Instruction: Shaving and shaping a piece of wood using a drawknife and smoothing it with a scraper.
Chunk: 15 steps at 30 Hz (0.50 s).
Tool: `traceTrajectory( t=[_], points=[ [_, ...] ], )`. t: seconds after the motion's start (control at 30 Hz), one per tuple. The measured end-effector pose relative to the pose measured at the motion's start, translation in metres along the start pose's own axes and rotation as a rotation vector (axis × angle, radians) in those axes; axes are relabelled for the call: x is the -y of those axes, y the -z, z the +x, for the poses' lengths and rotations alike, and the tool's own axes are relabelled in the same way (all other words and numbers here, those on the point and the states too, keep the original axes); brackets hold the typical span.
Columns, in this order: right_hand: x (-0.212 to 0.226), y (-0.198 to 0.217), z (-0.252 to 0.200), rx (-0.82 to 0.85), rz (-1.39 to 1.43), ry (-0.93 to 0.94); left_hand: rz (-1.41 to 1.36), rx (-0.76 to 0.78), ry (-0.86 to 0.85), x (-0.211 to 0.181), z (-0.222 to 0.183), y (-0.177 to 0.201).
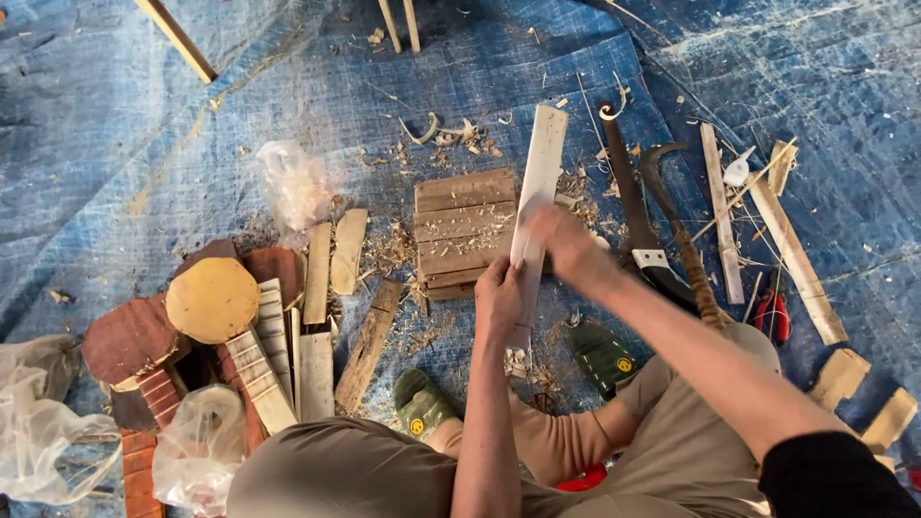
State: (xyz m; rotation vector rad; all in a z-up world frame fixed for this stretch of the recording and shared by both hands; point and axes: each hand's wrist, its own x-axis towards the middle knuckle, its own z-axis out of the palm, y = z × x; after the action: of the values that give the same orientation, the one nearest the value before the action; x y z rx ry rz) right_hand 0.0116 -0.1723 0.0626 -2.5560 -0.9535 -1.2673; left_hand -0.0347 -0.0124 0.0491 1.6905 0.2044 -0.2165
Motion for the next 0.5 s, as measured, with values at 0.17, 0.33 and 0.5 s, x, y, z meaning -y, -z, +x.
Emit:
traceTrajectory(
  t=[0.17,0.33,0.5],
  points=[
    [-0.057,-0.003,-0.024,-0.010,0.124,-0.442,-0.051,0.047,0.014,-0.005,-0.008,-0.006],
    [0.026,0.007,-0.003,0.035,-0.077,-0.255,-0.190,-0.078,0.211,-0.001,0.003,-0.016],
    [0.080,-0.012,-0.060,0.150,0.488,-0.551,-0.285,-0.166,0.216,0.054,0.026,-0.019]
  ],
)
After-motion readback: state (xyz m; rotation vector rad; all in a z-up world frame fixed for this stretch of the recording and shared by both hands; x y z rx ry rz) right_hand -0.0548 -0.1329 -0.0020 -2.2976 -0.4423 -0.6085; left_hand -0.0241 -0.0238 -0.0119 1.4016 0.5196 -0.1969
